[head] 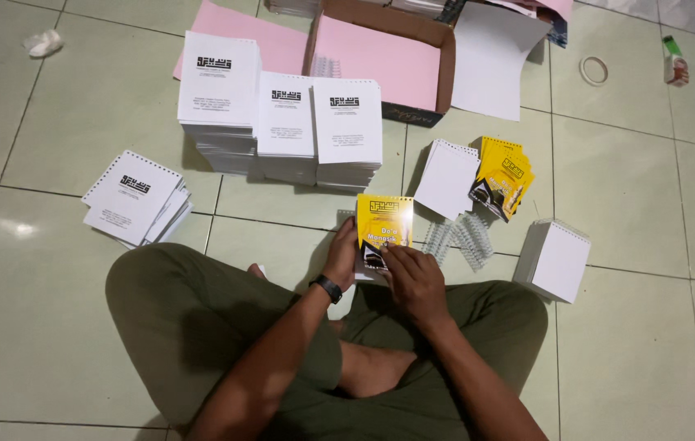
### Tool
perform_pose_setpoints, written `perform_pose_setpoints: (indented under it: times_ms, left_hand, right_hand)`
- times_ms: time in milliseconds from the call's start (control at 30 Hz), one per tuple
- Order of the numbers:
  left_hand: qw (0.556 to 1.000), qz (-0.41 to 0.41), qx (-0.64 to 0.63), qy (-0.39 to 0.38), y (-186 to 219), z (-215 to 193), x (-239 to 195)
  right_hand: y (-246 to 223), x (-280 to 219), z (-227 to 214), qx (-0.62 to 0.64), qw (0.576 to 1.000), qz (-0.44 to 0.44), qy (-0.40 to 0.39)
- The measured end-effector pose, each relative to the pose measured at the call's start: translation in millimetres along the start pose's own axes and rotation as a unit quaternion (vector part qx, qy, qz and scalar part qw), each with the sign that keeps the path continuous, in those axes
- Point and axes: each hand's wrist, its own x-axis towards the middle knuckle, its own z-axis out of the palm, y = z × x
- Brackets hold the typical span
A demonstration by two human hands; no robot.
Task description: The person sits on the floor and assembles spiral-bound notebooks by hand. They pick up stacks of white paper, align them with spiral binding coils, and insert the coils into the holes. They also handle yellow covers and place the finished notebooks into a pile.
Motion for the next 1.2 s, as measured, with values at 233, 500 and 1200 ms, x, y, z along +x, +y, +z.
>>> perform_pose_setpoints:
  times_ms: [233,500,1200]
  left_hand:
    - [0.999,-0.049,-0.019,0.008,43.9,28.4,-29.4]
    - [0.983,0.03,0.18,-0.016,20.0,4.3,-5.2]
    - [0.966,-0.002,0.257,0.01,38.4,14.4,-3.2]
  right_hand:
    - [-0.1,-2.3,-2.9,0.003,0.999,-0.019,-0.036]
    - [-3.1,2.9,0.4,0.038,0.998,-0.026,-0.047]
    - [185.8,-17.2,61.0,-0.226,0.96,0.098,-0.135]
